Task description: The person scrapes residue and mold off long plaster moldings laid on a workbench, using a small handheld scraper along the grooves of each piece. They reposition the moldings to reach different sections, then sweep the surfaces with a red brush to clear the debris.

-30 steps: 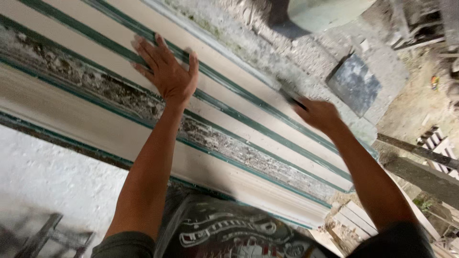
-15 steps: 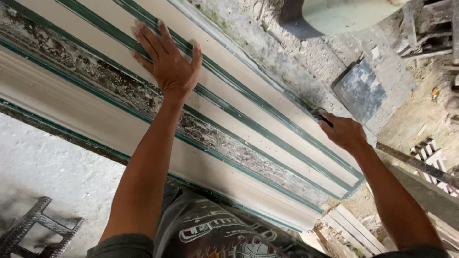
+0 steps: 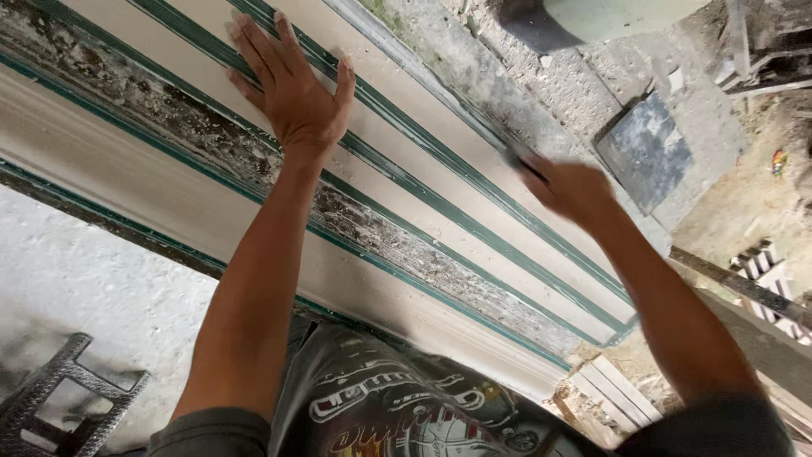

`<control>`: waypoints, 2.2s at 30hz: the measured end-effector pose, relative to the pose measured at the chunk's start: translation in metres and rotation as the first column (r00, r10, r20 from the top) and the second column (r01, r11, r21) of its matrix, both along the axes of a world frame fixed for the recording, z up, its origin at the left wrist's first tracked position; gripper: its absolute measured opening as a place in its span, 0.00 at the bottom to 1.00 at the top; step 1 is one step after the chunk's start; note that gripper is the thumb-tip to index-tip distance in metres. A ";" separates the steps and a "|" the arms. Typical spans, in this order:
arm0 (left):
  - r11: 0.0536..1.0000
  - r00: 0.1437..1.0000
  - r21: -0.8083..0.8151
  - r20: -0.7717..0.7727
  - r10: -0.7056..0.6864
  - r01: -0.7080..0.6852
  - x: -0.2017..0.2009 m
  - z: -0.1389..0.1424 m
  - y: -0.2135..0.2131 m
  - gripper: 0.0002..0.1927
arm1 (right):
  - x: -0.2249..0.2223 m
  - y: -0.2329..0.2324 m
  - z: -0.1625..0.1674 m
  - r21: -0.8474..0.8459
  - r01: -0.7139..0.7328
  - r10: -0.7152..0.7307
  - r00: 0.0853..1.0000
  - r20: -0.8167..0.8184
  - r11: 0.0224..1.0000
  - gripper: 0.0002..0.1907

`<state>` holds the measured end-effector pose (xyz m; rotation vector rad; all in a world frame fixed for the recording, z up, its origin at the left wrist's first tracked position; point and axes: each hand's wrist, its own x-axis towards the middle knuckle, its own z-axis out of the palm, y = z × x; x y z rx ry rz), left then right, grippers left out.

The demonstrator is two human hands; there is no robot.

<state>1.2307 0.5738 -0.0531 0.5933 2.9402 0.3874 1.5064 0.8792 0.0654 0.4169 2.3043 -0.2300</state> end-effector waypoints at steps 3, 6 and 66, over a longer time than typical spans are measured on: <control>1.000 1.000 -0.008 0.016 0.005 -0.005 0.001 0.001 0.002 0.47 | 0.048 0.011 0.012 0.064 0.060 -0.061 0.998 0.011 0.996 0.28; 1.000 0.999 0.028 -0.035 0.001 0.000 0.001 -0.008 0.000 0.47 | -0.004 -0.004 -0.011 0.066 -0.034 0.036 0.999 -0.038 0.997 0.29; 0.998 0.998 0.030 0.005 0.060 -0.060 -0.005 -0.010 -0.001 0.46 | -0.169 -0.057 -0.046 -0.058 -0.078 0.067 0.983 -0.173 0.995 0.24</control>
